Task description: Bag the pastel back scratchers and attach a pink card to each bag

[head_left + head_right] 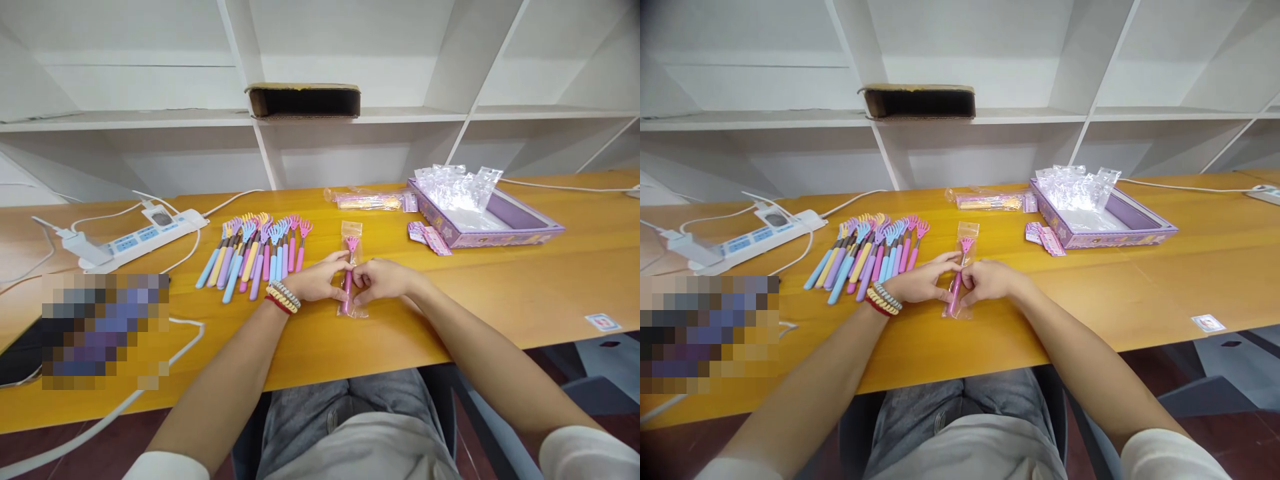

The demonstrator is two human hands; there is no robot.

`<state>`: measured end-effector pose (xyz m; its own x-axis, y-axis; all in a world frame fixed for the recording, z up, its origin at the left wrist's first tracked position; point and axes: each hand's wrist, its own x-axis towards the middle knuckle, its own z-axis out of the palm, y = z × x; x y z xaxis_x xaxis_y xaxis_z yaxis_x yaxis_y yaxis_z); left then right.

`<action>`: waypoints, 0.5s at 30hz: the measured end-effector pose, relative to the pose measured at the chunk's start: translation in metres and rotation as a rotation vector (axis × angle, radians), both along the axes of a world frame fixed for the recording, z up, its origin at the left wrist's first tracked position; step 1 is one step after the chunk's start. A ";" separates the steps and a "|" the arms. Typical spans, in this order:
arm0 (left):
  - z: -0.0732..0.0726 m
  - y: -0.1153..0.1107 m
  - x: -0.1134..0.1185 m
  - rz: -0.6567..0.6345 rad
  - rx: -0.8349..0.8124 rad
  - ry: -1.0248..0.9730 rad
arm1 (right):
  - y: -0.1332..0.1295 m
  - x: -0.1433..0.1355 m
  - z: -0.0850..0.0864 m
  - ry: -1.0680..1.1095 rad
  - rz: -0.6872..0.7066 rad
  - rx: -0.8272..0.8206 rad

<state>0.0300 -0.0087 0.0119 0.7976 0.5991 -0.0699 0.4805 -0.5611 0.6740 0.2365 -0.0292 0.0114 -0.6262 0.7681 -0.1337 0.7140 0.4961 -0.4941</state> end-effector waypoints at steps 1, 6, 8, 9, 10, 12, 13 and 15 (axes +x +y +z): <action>0.000 0.000 0.000 0.001 -0.004 0.009 | 0.001 0.001 0.000 0.019 0.001 -0.021; 0.002 0.000 0.000 0.019 -0.030 0.019 | 0.001 0.003 -0.001 0.070 0.013 -0.122; 0.003 0.000 0.000 0.019 -0.028 0.013 | 0.001 0.003 -0.001 0.068 0.004 -0.109; 0.003 0.000 0.000 0.018 -0.023 0.010 | 0.000 0.002 -0.001 0.063 -0.005 -0.091; 0.003 -0.001 0.000 0.017 -0.016 0.007 | 0.000 0.001 -0.001 0.056 -0.020 -0.067; 0.003 -0.004 0.002 0.024 0.005 0.005 | -0.001 0.000 -0.001 0.041 -0.047 -0.028; 0.002 -0.005 0.003 0.031 0.022 0.005 | -0.001 -0.001 -0.001 0.036 -0.054 -0.025; 0.000 -0.009 0.006 0.049 0.072 0.015 | -0.001 -0.002 -0.001 0.037 -0.050 -0.048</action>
<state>0.0363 -0.0173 0.0121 0.7666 0.6410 -0.0372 0.5182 -0.5834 0.6254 0.2348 -0.0304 0.0104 -0.5922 0.7920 -0.1483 0.7181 0.4352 -0.5431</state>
